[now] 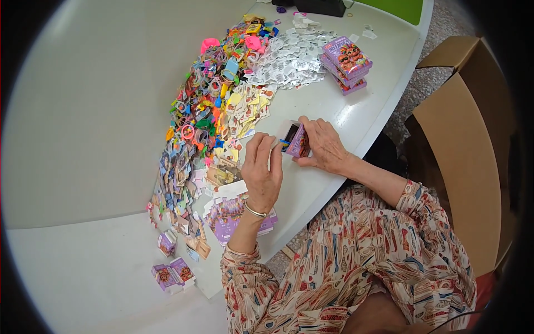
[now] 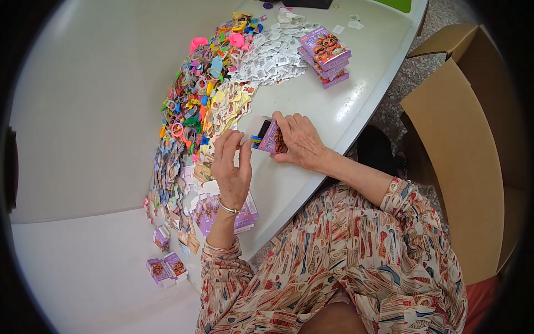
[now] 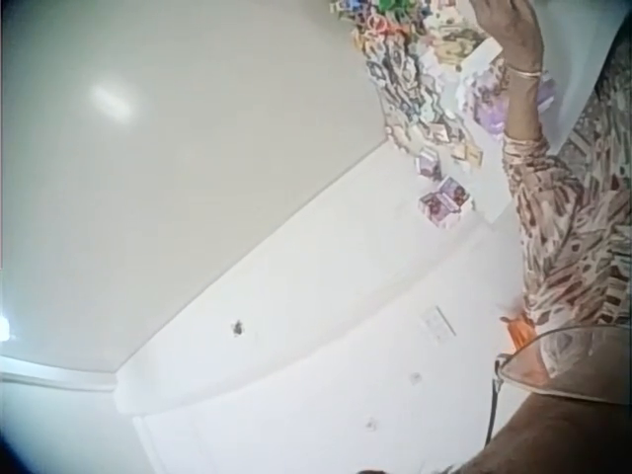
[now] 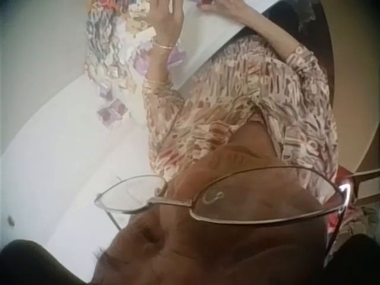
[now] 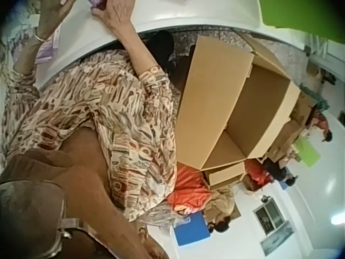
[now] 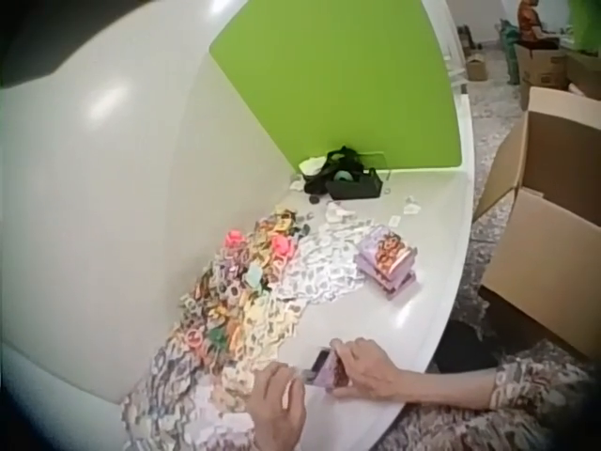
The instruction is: Packaging small items into individual boxes and then stacking those boxes into a larger shipping carton.
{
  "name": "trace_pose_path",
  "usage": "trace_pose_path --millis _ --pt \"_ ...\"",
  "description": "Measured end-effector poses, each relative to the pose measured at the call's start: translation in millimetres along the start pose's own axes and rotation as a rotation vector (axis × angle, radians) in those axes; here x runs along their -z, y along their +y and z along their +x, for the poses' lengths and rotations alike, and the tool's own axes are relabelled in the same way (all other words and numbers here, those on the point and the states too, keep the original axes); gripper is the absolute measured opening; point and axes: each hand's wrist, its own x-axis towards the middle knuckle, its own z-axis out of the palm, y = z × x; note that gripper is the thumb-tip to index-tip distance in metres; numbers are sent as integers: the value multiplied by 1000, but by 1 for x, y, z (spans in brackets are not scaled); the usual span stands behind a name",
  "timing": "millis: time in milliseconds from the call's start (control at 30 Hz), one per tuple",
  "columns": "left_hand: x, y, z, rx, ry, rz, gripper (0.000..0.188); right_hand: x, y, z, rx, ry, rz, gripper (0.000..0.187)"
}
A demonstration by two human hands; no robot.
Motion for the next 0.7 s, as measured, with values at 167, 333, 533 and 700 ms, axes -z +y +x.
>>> trace_pose_path --millis 167,333,533,700 --pt "-7 -2 1 -43 -76 7 18 1 2 -2 51 37 -4 106" --pt "-18 0 4 68 -182 -38 15 1 3 -3 82 56 -10 107" --pt "-24 0 19 132 -209 -111 12 3 4 0 93 32 1 101" --pt "-20 -2 6 327 -34 -368 19 7 2 3 94 49 21 98"
